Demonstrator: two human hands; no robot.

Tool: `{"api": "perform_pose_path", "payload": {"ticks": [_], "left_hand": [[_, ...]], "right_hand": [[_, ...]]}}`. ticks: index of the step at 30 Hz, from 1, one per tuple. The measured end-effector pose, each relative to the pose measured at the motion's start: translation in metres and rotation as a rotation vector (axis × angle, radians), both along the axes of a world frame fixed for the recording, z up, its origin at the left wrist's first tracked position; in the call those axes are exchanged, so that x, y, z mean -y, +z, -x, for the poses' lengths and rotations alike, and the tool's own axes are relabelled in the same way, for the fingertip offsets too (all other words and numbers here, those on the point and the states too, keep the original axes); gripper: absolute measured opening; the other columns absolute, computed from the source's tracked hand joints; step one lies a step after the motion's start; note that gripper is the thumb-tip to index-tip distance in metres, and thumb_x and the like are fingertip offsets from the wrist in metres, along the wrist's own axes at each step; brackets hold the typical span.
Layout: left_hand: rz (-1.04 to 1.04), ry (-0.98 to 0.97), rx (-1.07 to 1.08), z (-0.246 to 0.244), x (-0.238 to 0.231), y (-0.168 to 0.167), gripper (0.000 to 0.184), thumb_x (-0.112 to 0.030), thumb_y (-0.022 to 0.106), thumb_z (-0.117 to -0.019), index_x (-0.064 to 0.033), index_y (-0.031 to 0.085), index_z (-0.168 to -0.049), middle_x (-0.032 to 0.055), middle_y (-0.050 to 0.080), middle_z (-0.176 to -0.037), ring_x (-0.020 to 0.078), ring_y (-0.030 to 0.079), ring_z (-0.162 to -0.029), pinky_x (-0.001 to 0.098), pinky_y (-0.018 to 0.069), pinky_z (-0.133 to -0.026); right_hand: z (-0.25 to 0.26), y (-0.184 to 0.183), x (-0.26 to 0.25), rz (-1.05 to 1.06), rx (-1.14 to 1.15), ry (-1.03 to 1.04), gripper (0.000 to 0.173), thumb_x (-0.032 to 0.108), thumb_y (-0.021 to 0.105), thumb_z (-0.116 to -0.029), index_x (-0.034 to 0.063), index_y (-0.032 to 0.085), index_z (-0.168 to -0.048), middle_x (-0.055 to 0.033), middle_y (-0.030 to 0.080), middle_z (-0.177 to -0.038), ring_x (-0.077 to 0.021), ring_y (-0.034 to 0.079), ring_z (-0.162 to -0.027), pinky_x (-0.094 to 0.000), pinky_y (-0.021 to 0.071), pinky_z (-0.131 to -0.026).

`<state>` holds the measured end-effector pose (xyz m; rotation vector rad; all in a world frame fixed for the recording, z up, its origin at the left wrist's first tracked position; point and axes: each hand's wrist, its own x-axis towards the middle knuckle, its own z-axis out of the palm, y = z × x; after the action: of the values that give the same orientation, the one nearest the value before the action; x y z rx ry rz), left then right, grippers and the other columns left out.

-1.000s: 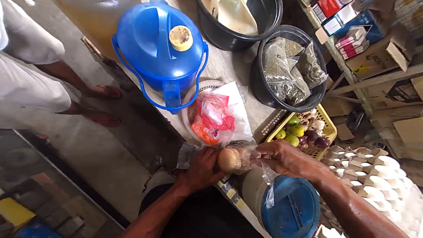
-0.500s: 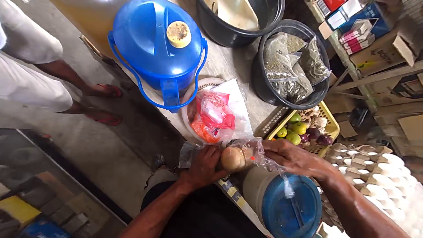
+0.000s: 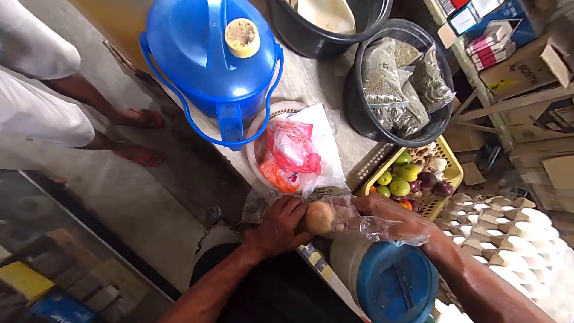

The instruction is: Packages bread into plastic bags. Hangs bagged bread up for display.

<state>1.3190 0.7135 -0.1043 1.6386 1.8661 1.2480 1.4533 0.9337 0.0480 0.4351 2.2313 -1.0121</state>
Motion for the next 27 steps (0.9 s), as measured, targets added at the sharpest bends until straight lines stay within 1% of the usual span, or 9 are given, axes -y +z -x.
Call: {"api": "perform_pose_path", "payload": {"ticks": [6,11,14,16,17,19,21,25,27], "left_hand": [[-0.024,-0.004,0.025,0.000,-0.001,-0.002,0.049,-0.042,0.071,-0.0880,-0.0009,0.072,-0.115,0.0196,0.070,-0.113,0.0353,0.067,-0.109,0.0480,0.0556,-0.091],[-0.062,0.009,0.032,0.000,-0.002,-0.005,0.049,-0.044,0.066,-0.0915,-0.0014,0.072,-0.115,0.0185,0.071,-0.113,0.0335,0.066,-0.109,0.0456,0.0551,-0.092],[-0.066,0.008,0.036,-0.002,-0.002,-0.006,0.047,-0.041,0.068,-0.0906,-0.0015,0.072,-0.115,0.0183,0.070,-0.113,0.0329,0.066,-0.109,0.0443,0.0548,-0.093],[-0.058,0.021,0.034,-0.003,-0.002,-0.005,0.046,-0.040,0.069,-0.0894,-0.0016,0.071,-0.115,0.0182,0.070,-0.114,0.0329,0.066,-0.110,0.0438,0.0546,-0.094],[-0.053,0.027,0.040,-0.003,-0.003,-0.005,0.046,-0.040,0.069,-0.0889,-0.0016,0.071,-0.115,0.0182,0.070,-0.114,0.0330,0.066,-0.110,0.0440,0.0546,-0.094],[-0.042,0.030,0.069,-0.003,-0.003,-0.005,0.047,-0.039,0.072,-0.0881,-0.0009,0.072,-0.115,0.0186,0.071,-0.114,0.0340,0.067,-0.110,0.0460,0.0552,-0.094],[-0.031,0.024,0.086,-0.002,-0.003,-0.005,0.046,-0.038,0.072,-0.0879,-0.0018,0.072,-0.116,0.0182,0.071,-0.114,0.0338,0.067,-0.110,0.0462,0.0553,-0.094],[-0.018,0.016,0.081,0.001,0.000,-0.009,0.046,-0.040,0.070,-0.0893,-0.0037,0.072,-0.116,0.0178,0.071,-0.116,0.0331,0.066,-0.112,0.0455,0.0550,-0.095],[-0.018,0.011,0.077,0.002,0.000,-0.009,0.045,-0.040,0.070,-0.0894,-0.0039,0.072,-0.116,0.0178,0.071,-0.115,0.0329,0.066,-0.111,0.0447,0.0551,-0.094]], "right_hand": [[0.008,0.003,-0.002,0.044,0.100,0.096,0.021,0.016,0.065,-0.0948,-0.0002,0.064,-0.108,-0.0123,0.065,-0.087,-0.0228,0.065,-0.082,-0.0435,0.0528,-0.077],[0.012,-0.005,-0.003,0.078,0.114,0.078,0.027,0.019,0.067,-0.0934,-0.0018,0.063,-0.110,-0.0141,0.065,-0.090,-0.0246,0.065,-0.084,-0.0455,0.0528,-0.078],[0.018,-0.005,0.002,0.009,0.138,0.062,0.053,0.026,0.071,-0.0934,0.0082,0.057,-0.142,-0.0187,0.071,-0.107,-0.0333,0.069,-0.099,-0.0550,0.0531,-0.091],[0.024,-0.005,0.005,-0.078,0.166,0.094,0.059,0.030,0.073,-0.0932,0.0096,0.056,-0.146,-0.0218,0.072,-0.105,-0.0398,0.069,-0.099,-0.0602,0.0518,-0.090],[0.025,-0.004,0.006,-0.119,0.169,0.128,0.055,0.030,0.073,-0.0935,0.0063,0.059,-0.141,-0.0228,0.071,-0.100,-0.0418,0.069,-0.096,-0.0613,0.0517,-0.088],[0.025,-0.002,0.009,-0.172,0.103,0.185,0.032,0.022,0.071,-0.0930,-0.0042,0.066,-0.110,-0.0234,0.068,-0.087,-0.0429,0.068,-0.086,-0.0609,0.0516,-0.080],[0.020,-0.004,0.010,-0.187,-0.008,0.209,0.022,0.016,0.069,-0.0906,-0.0052,0.065,-0.090,-0.0211,0.065,-0.076,-0.0407,0.067,-0.076,-0.0584,0.0511,-0.072],[0.006,-0.009,0.004,-0.178,-0.180,0.193,0.029,0.027,0.072,-0.0870,-0.0023,0.066,-0.086,-0.0166,0.064,-0.072,-0.0340,0.066,-0.069,-0.0529,0.0524,-0.066],[0.006,-0.006,0.003,-0.162,-0.158,0.173,0.029,0.026,0.072,-0.0866,-0.0023,0.066,-0.084,-0.0166,0.064,-0.073,-0.0329,0.066,-0.070,-0.0515,0.0514,-0.066]]}}
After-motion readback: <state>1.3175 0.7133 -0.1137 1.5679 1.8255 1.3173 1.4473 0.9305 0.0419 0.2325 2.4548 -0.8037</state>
